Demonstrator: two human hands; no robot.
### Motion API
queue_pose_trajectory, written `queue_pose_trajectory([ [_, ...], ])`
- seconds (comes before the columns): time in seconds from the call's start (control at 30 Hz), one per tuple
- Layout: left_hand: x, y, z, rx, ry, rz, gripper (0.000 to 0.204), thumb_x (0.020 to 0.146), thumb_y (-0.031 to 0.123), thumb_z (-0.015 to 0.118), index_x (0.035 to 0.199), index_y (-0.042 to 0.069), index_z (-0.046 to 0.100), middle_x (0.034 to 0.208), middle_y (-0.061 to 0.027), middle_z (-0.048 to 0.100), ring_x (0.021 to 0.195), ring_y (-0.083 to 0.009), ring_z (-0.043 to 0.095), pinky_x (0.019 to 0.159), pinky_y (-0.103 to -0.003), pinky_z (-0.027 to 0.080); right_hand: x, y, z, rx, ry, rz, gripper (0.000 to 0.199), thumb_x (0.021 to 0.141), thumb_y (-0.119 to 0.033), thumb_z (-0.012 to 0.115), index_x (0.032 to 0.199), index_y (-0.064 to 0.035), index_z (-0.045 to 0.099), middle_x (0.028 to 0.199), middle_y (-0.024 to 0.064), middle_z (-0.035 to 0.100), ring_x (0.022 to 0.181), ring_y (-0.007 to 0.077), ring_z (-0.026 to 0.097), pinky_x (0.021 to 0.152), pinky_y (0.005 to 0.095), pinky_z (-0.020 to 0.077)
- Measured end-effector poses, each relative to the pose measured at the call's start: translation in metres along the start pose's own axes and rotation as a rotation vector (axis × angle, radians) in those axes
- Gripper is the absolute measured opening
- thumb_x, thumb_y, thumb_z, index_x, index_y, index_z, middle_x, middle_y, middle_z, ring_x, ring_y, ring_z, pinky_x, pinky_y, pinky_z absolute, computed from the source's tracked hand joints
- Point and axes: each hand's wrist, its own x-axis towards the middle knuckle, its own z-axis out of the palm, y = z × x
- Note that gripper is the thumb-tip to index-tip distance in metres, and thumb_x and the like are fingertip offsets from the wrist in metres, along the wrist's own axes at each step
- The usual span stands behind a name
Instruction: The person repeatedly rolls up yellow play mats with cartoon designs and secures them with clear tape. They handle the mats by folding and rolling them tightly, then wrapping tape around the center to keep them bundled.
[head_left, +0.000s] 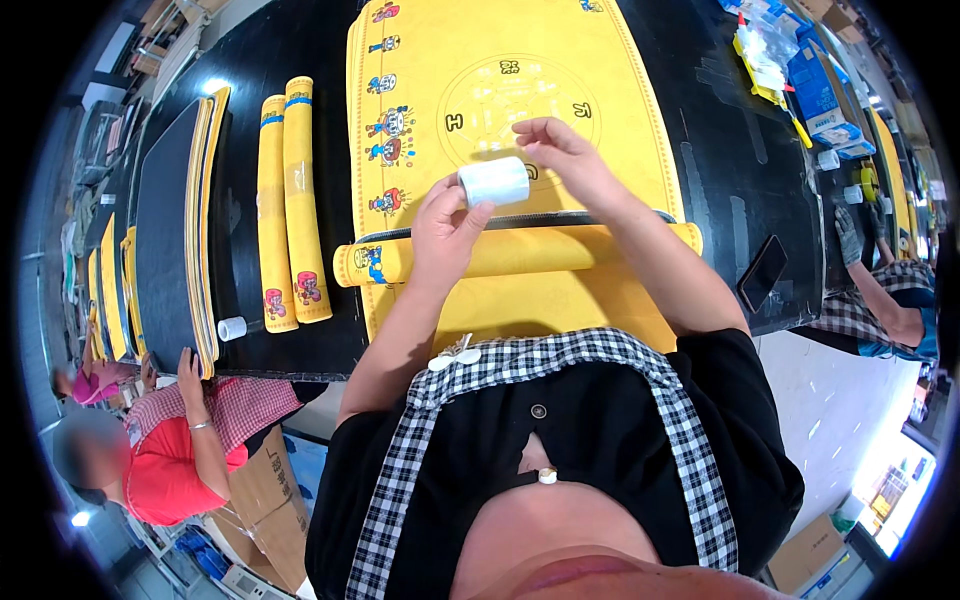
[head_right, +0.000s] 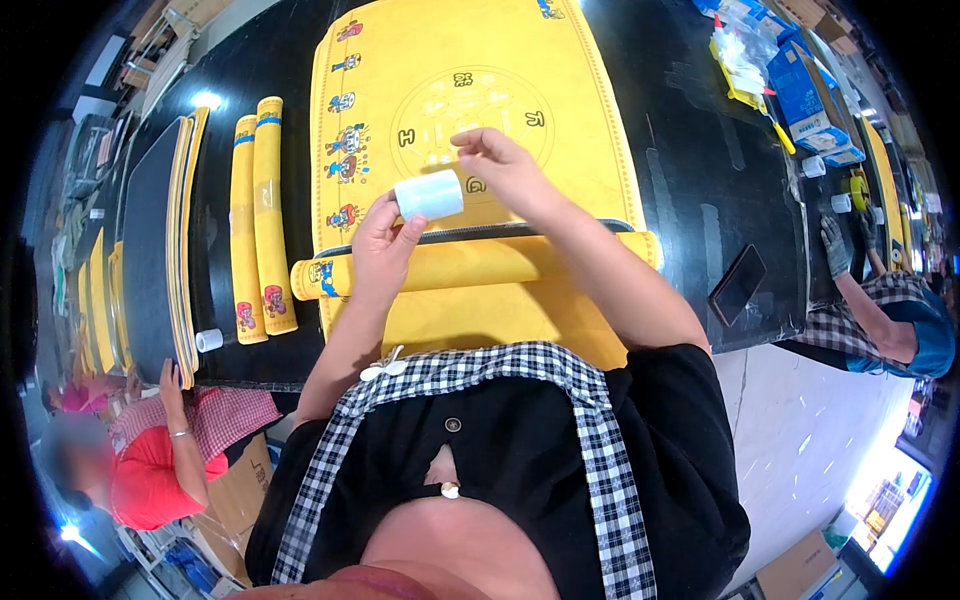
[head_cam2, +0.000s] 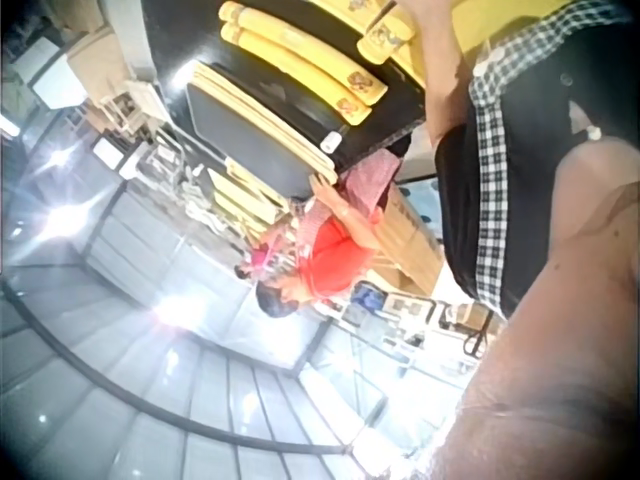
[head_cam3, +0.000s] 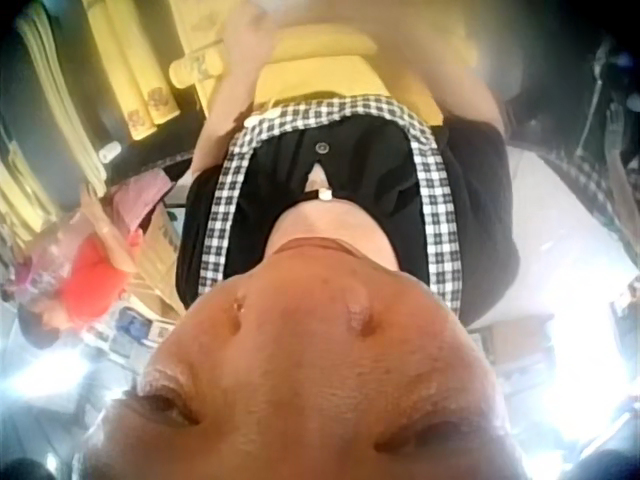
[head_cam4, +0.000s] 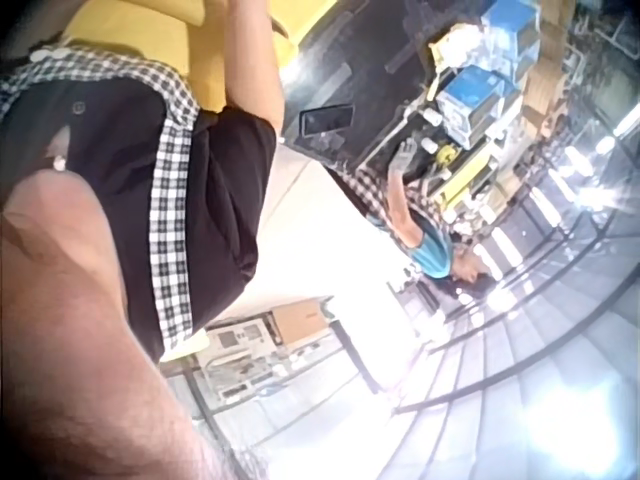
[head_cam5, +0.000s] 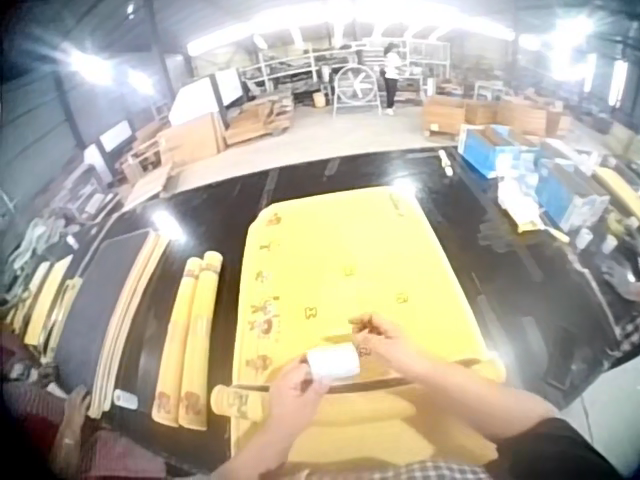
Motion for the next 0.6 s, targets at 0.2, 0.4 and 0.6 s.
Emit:
queue_pose_trajectory([
  [0.2, -0.004, -0.006, 0.000, 0.158, -0.041, 0.054, 0.022, 0.092, 0.015, 0.076, 0.104, -0.002, 0.069, 0.118, -0.0106, 0.061, 0.092, -0.0140, 0.061, 0.075, -0.026, 0.053, 0.001, -0.038, -0.013, -0.605, -0.203, -0.521, 0.027, 0.088, -0.011, 0.076, 0.115, -0.0113, 0.075, 0.103, 0.0036, 0.070, 0.101, 0.0201, 0.065, 0.090, 0.0339, 0.0520],
  [0.4, -0.006, -0.006, 0.001, 0.194, -0.012, 0.044, 0.025, 0.090, 0.015, 0.078, 0.106, -0.002, 0.070, 0.115, -0.0101, 0.061, 0.093, -0.0150, 0.061, 0.076, -0.026, 0.053, 0.005, -0.042, -0.002, -0.953, -0.216, -0.831, 0.014, 0.081, -0.008, 0.080, 0.086, -0.0067, 0.067, 0.094, 0.0046, 0.066, 0.095, 0.0245, 0.063, 0.081, 0.0351, 0.0538],
  [0.6, -0.006, -0.004, 0.005, 0.075, 0.140, -0.048, 0.028, 0.088, 0.016, 0.080, 0.106, -0.004, 0.070, 0.118, -0.0142, 0.059, 0.107, -0.0195, 0.062, 0.085, -0.029, 0.054, 0.006, -0.021, -0.007, -0.681, -0.118, -0.625, 0.025, 0.090, -0.019, 0.076, 0.107, -0.0084, 0.061, 0.104, 0.0065, 0.065, 0.098, 0.0226, 0.063, 0.084, 0.0356, 0.0545],
])
